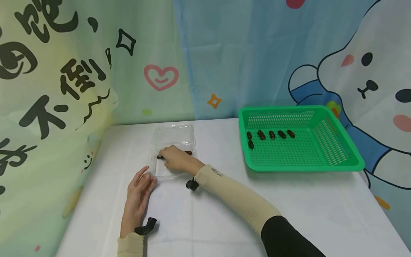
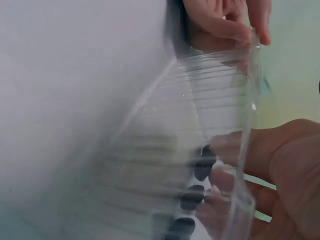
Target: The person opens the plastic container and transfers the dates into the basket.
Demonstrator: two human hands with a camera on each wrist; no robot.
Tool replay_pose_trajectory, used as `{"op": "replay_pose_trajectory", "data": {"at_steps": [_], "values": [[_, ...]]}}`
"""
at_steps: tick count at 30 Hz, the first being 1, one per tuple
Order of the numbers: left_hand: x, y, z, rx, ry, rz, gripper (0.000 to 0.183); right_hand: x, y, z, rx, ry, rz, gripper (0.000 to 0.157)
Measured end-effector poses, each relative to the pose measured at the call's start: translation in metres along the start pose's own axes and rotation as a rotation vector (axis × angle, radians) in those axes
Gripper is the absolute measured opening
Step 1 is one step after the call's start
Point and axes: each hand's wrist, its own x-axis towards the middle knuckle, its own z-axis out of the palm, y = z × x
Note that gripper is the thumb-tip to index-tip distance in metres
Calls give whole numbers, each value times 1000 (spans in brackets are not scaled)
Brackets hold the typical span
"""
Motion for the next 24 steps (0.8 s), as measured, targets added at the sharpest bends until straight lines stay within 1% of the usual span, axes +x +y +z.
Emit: {"op": "replay_pose_trajectory", "data": {"at_steps": [4,7,11,17,24], "values": [[-1,-2,-1,-7,-8,10,42,1,-3,6,-31,11,17,42],[0,-2,-1,-7,-18,18,43,2,-3,8,-27,42,43,39],[-1,-1,-1,1,-9,14,43,0,-1,9,-7,76,63,33],[0,1,0,17,-3,16,41,-5,2,7,27,95,52,23],[0,0,0,-21,-10,15,36,-8,3,7,49,75,18,21]]}}
